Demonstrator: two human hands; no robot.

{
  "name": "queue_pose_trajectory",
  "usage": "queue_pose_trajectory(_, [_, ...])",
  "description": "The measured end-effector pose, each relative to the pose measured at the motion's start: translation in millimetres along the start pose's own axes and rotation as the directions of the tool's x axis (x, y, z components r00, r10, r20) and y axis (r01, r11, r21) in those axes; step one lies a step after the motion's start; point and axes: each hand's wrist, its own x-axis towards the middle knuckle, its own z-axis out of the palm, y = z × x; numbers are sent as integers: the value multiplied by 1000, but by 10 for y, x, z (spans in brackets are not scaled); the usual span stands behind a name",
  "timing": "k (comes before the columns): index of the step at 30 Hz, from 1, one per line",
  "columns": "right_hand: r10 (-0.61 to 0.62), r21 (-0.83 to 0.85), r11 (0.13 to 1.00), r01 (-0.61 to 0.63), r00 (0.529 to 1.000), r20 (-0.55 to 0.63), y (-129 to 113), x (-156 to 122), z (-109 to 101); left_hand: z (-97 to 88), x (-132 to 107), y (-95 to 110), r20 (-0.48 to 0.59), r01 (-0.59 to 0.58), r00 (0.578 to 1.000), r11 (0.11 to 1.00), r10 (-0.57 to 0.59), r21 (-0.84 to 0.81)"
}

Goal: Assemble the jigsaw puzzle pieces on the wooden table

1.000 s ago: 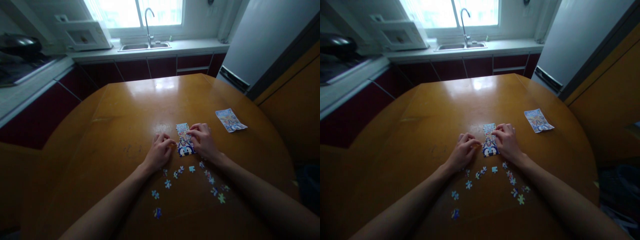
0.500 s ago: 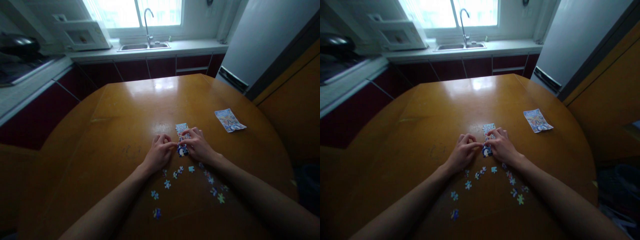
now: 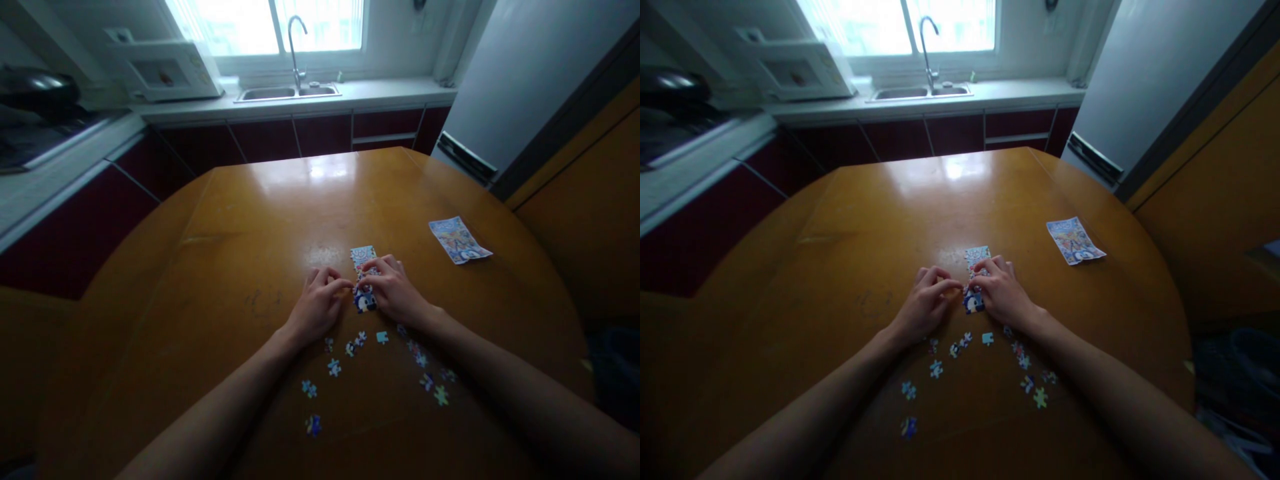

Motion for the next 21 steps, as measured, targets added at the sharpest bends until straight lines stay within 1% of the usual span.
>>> queue_pose_trajectory(5, [1, 5, 1000, -1, 1000, -13, 19, -2, 8, -3, -4, 1, 26, -35, 999, 999, 34, 31])
queue_pose_trajectory(11, [-34, 10, 999, 35, 998, -48, 57, -8, 17, 4, -1, 10, -2, -46, 999, 998, 46, 46])
queue_pose_trajectory(21, [12, 4, 1000, -12, 1000, -11, 45, 7, 6, 9, -4, 2, 8, -37, 999, 999, 37, 32])
